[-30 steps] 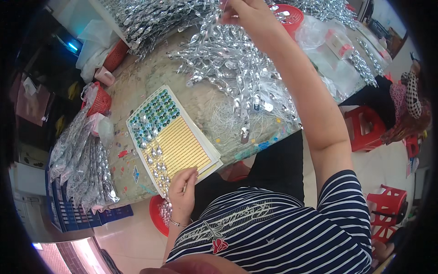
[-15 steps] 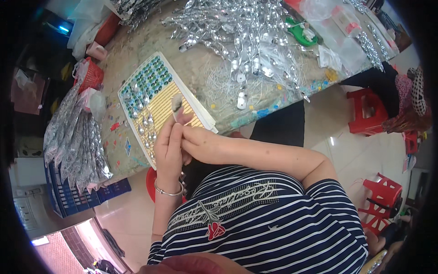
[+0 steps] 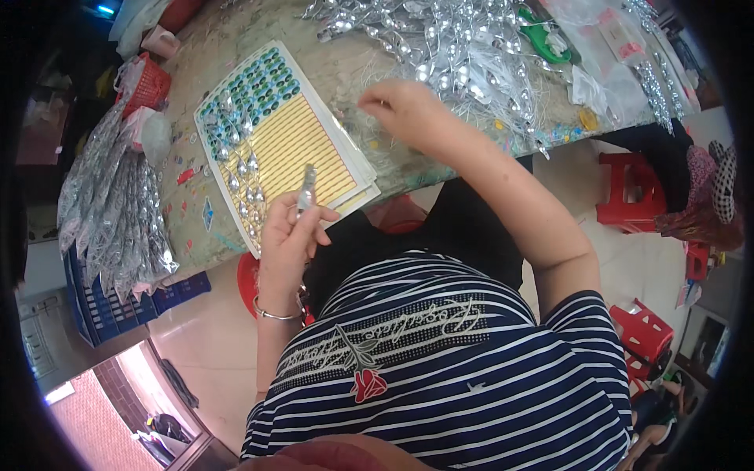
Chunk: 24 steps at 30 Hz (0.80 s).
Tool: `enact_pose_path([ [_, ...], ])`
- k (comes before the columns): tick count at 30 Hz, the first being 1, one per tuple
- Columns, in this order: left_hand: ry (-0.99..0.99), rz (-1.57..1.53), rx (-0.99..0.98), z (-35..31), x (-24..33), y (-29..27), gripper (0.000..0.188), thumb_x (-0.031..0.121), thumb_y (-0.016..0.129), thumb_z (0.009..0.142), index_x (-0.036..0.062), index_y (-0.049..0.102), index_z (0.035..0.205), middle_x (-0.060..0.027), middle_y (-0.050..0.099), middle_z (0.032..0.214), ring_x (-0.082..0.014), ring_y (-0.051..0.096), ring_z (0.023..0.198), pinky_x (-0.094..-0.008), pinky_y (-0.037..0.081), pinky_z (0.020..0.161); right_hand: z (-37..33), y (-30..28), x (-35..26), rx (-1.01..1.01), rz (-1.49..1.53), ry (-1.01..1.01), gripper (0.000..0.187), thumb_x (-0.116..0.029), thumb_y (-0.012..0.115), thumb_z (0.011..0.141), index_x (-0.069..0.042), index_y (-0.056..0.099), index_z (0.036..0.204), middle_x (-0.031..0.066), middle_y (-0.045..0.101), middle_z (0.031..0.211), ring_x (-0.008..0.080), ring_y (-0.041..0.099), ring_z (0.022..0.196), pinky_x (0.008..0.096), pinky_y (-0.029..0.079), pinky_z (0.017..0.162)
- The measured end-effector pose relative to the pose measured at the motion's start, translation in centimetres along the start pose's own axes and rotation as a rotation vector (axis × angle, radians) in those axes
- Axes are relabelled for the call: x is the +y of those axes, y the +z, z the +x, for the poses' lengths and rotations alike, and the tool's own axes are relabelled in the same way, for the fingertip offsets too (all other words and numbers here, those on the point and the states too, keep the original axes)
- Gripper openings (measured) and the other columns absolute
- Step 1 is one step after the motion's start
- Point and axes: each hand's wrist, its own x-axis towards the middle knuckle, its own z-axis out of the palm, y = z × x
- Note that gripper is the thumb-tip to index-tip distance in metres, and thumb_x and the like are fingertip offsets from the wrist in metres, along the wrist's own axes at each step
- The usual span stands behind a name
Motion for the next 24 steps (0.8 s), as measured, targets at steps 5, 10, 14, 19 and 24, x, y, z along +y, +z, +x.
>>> enact_pose_path([
  [5,-0.085,0.067,-0.097,-0.4,-1.1,0.3,0.023,0.014,0.051,0.093,0.0012,0.05,0.112,-0.0058,0.067,0.09,-0.0035,0.049,0.061,-0.0148,0.035,0.047,-1.1,1.7,1.1,-0.008,-0.025,-0.072,0.016,-0.011,0.061,0.083,-0.004,0.063,0.098,0.0106,0.055,0.096,0.0226,0.059,0.08,0.0306,0.047,0.072],
  [10,-0.128,0.08,-0.1,-0.5,-1.8,0.2,0.024,0.014,0.053,0.092,0.0008,0.053,0.112,-0.0055,0.066,0.085,-0.0025,0.049,0.059,-0.0147,0.036,0.049,-1.8,3.1,1.5,0.039,-0.203,-0.096,0.023,-0.011,0.065,0.08,-0.01,0.061,0.103,0.0103,0.053,0.1,0.0242,0.056,0.086,0.0325,0.047,0.073],
  [14,-0.137,0.061,-0.139,-0.4,-2.3,0.4,0.021,0.014,0.054,0.092,0.002,0.054,0.11,-0.0045,0.065,0.084,-0.0026,0.049,0.06,-0.0146,0.037,0.05,-1.4,3.9,2.0,0.068,-0.214,-0.249,0.023,-0.012,0.067,0.077,-0.01,0.061,0.099,0.0111,0.052,0.098,0.0276,0.056,0.086,0.0353,0.046,0.071],
  [19,-0.115,0.075,-0.18,-0.4,-2.8,0.6,0.021,0.016,0.054,0.092,0.0026,0.054,0.109,-0.0029,0.064,0.084,-0.0025,0.049,0.061,-0.0147,0.038,0.052,-0.5,4.3,2.7,0.031,-0.288,-0.237,0.017,-0.012,0.066,0.078,-0.006,0.059,0.092,0.0114,0.052,0.094,0.0279,0.055,0.086,0.0354,0.046,0.072],
  [24,-0.153,0.062,-0.122,-0.9,-2.4,0.1,0.022,0.017,0.054,0.092,0.0027,0.057,0.108,-0.0006,0.062,0.082,-0.0019,0.048,0.061,-0.0148,0.038,0.052,0.2,2.0,1.8,0.062,-0.118,-0.219,0.013,-0.012,0.061,0.083,-0.003,0.057,0.091,0.0091,0.052,0.09,0.0228,0.054,0.083,0.0316,0.044,0.074],
])
